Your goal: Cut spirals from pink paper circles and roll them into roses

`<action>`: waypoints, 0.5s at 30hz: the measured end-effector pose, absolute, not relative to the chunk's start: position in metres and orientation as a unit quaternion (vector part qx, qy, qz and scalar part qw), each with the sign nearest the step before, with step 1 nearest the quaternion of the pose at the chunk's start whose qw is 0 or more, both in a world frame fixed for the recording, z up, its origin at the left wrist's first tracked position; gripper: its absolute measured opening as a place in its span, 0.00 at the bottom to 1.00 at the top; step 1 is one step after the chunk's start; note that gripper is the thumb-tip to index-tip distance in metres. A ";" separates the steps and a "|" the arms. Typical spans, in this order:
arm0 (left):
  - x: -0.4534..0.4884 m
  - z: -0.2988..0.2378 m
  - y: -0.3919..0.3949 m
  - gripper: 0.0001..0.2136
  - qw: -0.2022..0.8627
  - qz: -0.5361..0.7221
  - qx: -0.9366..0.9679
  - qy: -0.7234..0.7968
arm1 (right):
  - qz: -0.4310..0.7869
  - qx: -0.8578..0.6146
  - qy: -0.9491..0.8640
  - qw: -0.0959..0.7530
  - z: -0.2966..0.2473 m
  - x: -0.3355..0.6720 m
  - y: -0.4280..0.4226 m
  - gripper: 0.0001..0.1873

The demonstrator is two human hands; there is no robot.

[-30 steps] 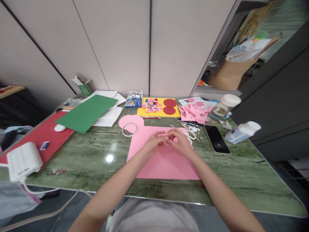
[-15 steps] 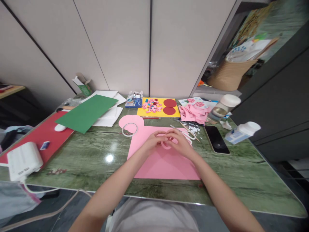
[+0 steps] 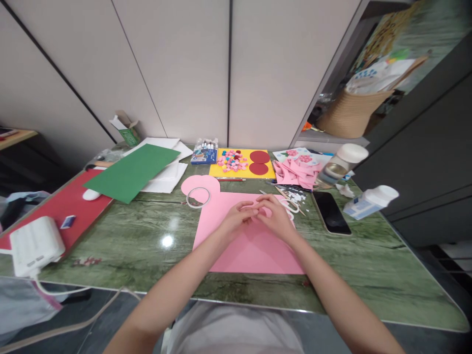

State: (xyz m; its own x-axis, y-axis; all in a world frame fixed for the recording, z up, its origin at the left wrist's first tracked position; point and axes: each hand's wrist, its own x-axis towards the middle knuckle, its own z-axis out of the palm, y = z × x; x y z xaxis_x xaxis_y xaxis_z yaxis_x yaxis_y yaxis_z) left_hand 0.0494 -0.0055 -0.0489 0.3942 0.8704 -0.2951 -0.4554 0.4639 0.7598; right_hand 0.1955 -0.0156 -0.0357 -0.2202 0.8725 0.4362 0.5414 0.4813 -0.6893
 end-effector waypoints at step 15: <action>0.035 -0.045 0.006 0.21 0.798 0.364 0.353 0.328 | 0.256 -0.424 -0.781 0.381 -0.025 0.201 -0.018 0.10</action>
State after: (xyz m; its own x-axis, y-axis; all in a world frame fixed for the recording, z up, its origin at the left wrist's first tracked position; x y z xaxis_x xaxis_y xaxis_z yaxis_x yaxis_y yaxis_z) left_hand 0.0346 0.0056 -0.0452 0.5207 0.8111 -0.2664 -0.3488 0.4869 0.8008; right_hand 0.2015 -0.0182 -0.0246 -0.3500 0.8569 0.3785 0.4663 0.5097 -0.7230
